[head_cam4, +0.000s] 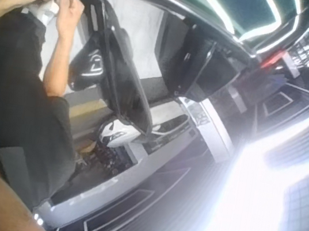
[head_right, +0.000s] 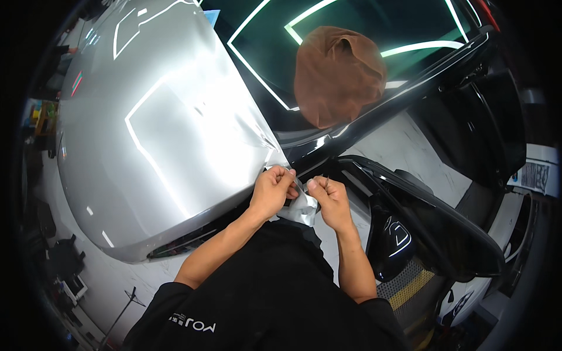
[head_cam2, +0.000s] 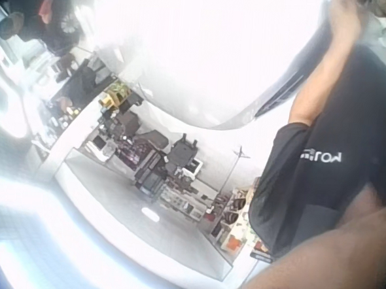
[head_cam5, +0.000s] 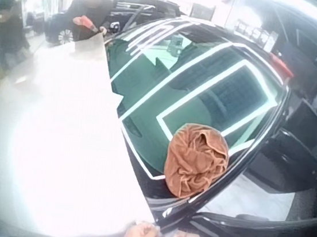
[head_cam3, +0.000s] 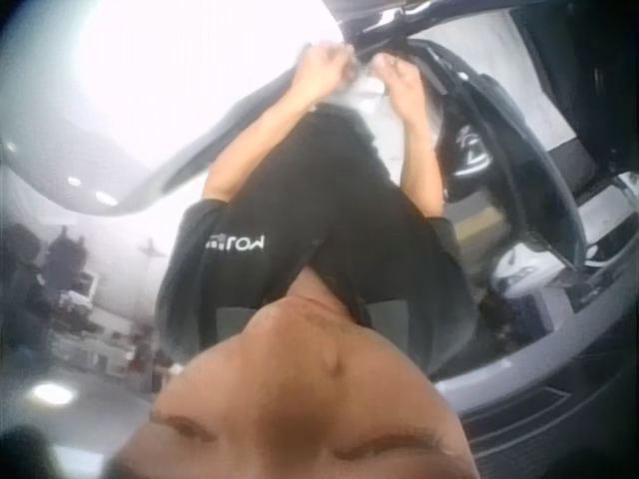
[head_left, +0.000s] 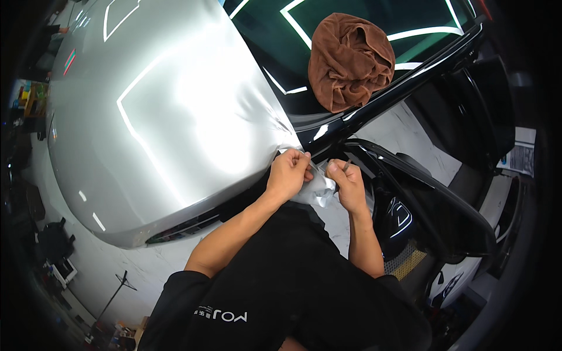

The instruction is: The person applies a silver vinyl wrap to the front hood and bumper of a car. They smooth the material with their hands, tuck edges into crevices, and use a knife to trim excess wrap along the contours of the hood and grille.

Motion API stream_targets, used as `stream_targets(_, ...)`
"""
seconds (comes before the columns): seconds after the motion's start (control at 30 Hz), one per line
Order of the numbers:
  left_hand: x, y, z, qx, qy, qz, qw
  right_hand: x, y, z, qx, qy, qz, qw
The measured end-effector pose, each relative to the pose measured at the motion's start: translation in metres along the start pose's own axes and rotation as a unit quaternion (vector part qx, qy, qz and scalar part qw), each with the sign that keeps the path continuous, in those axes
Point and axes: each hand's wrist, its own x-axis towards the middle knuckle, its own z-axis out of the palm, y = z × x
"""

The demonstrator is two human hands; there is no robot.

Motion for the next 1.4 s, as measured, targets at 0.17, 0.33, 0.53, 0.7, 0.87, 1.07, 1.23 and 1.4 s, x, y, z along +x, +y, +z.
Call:
stream_targets(0.17,-0.005,0.015,-0.025,0.082,-0.086,-0.033,0.992,0.010,0.017,0.016,-0.002,0.102,0.114,0.988)
stream_targets(0.33,-0.016,0.029,-0.048,0.199,-0.143,-0.021,0.969,0.003,0.040,0.051,0.005,0.205,0.122,0.971)
stream_targets(0.53,-0.040,0.013,-0.045,0.222,-0.056,0.091,0.969,-0.010,0.057,0.048,-0.093,0.177,0.187,0.962)
stream_targets(0.7,-0.027,0.003,-0.043,0.235,-0.063,0.115,0.963,-0.007,0.039,0.054,-0.171,0.196,0.126,0.957)
stream_targets(0.87,-0.006,0.002,-0.038,0.104,-0.116,0.025,0.987,-0.029,0.006,0.056,-0.221,0.096,0.040,0.970)
stream_targets(1.07,0.027,-0.023,-0.034,0.054,-0.114,0.037,0.991,-0.005,0.021,0.051,-0.271,0.056,-0.001,0.961)
stream_targets(1.23,0.014,0.003,-0.037,0.142,-0.080,0.042,0.986,0.003,0.031,0.027,-0.206,0.005,-0.017,0.978)
stream_targets(1.4,-0.013,0.038,-0.057,0.358,0.099,0.180,0.911,0.014,0.062,0.008,-0.198,0.053,-0.004,0.979)
